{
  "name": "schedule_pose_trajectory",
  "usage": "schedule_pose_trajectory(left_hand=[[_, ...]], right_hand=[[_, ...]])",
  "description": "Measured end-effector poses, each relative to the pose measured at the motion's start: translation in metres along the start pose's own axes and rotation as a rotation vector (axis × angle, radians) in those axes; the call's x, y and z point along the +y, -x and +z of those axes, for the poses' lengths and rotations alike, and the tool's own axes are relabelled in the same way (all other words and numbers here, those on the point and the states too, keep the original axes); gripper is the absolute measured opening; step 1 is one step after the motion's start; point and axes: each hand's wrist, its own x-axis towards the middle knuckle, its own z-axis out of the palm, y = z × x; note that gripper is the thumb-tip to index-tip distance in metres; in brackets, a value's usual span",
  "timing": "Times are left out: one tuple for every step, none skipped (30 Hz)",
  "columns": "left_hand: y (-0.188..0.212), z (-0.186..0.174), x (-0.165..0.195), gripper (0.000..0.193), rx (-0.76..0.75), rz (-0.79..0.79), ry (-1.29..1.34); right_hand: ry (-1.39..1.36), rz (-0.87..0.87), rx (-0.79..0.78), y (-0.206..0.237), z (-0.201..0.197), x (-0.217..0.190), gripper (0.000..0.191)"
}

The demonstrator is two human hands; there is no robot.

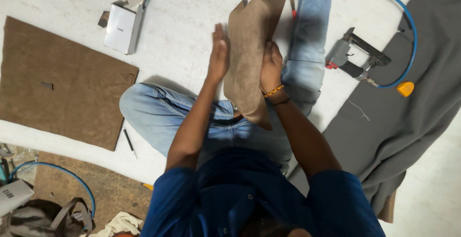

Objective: The person sits on the floor and stretches a piece of brown fabric over a wooden board, folding the edges over the back. They use a pneumatic nail gun to fasten the fabric to the board, pressing and smoothing the material between fastening passes.

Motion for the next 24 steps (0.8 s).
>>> schedule_pose_trajectory(left_hand=[[-0.004, 0.001, -0.009, 0.074, -0.001, 0.012, -0.093], [-0.007, 0.001, -0.013, 0.074, 0.002, 0.030, -0.187], [-0.003, 0.004, -0.012, 0.075, -0.014, 0.033, -0.105], [-0.001, 0.010, -0.007, 0.076, -0.040, 0.025, -0.019], [0.007, 0.013, 0.001, 0.077, -0.064, 0.011, 0.066], [0.016, 0.015, 0.013, 0.074, -0.082, 0.049, 0.049], [0.018, 0.014, 0.026, 0.072, -0.097, 0.099, 0.028], [0.025, 0.011, 0.040, 0.071, -0.116, 0.137, 0.009], [0.031, 0.011, 0.055, 0.066, -0.104, 0.204, -0.110], [0.035, 0.011, 0.070, 0.061, -0.096, 0.280, -0.228], [0.035, 0.011, 0.084, 0.057, -0.095, 0.362, -0.341], [0.036, 0.010, 0.096, 0.057, -0.103, 0.356, -0.462], [0.041, 0.011, 0.107, 0.058, -0.111, 0.338, -0.581], [0.045, 0.011, 0.114, 0.059, -0.119, 0.325, -0.703], [0.043, 0.010, 0.118, 0.061, -0.126, 0.345, -0.734], [0.039, 0.007, 0.117, 0.064, -0.122, 0.377, -0.776], [0.038, 0.005, 0.113, 0.067, -0.129, 0.404, -0.815], [0.034, 0.002, 0.105, 0.073, -0.168, 0.359, -0.472], [0.021, -0.004, 0.093, 0.079, -0.195, 0.315, -0.138], [0.011, -0.008, 0.080, 0.086, -0.224, 0.257, 0.201], [0.005, -0.011, 0.068, 0.086, -0.215, 0.161, 0.242], [-0.002, -0.013, 0.056, 0.086, -0.207, 0.062, 0.280], [-0.005, -0.013, 0.049, 0.087, -0.195, -0.035, 0.319], [-0.005, -0.012, 0.044, 0.089, -0.183, -0.029, 0.308]], right_hand=[[0.026, -0.017, -0.009, 0.003, 0.001, 0.000, 0.034], [0.051, -0.043, -0.022, 0.004, 0.003, 0.000, 0.035], [-0.015, -0.060, -0.041, 0.008, 0.006, 0.001, 0.035], [-0.077, -0.066, -0.049, 0.011, 0.009, 0.003, 0.035], [-0.139, -0.066, -0.057, 0.015, 0.011, 0.005, 0.037], [-0.154, -0.050, -0.068, 0.020, 0.011, 0.007, 0.038], [-0.175, -0.045, -0.082, 0.020, 0.012, 0.010, 0.039], [-0.195, -0.029, -0.093, 0.023, 0.011, 0.014, 0.041], [-0.138, 0.000, -0.108, 0.024, 0.010, 0.017, 0.042], [-0.082, 0.020, -0.122, 0.025, 0.007, 0.020, 0.043], [-0.023, 0.035, -0.129, 0.025, 0.006, 0.023, 0.044], [0.019, -0.014, -0.144, 0.025, 0.004, 0.026, 0.045], [0.064, -0.051, -0.167, 0.025, 0.003, 0.027, 0.046], [0.106, -0.094, -0.194, 0.025, 0.003, 0.028, 0.048], [0.056, -0.089, -0.207, 0.025, 0.003, 0.027, 0.048], [-0.004, -0.100, -0.224, 0.024, 0.006, 0.026, 0.048], [-0.061, -0.102, -0.236, 0.025, 0.009, 0.024, 0.047], [-0.077, -0.071, -0.193, 0.026, 0.012, 0.021, 0.044], [-0.098, -0.049, -0.164, 0.025, 0.017, 0.019, 0.042], [-0.114, -0.015, -0.137, 0.024, 0.022, 0.017, 0.041], [-0.139, 0.022, -0.119, 0.025, 0.027, 0.015, 0.040], [-0.165, 0.062, -0.100, 0.025, 0.032, 0.014, 0.039], [-0.190, 0.099, -0.087, 0.025, 0.036, 0.014, 0.038], [-0.202, 0.085, -0.086, 0.025, 0.038, 0.015, 0.038]])
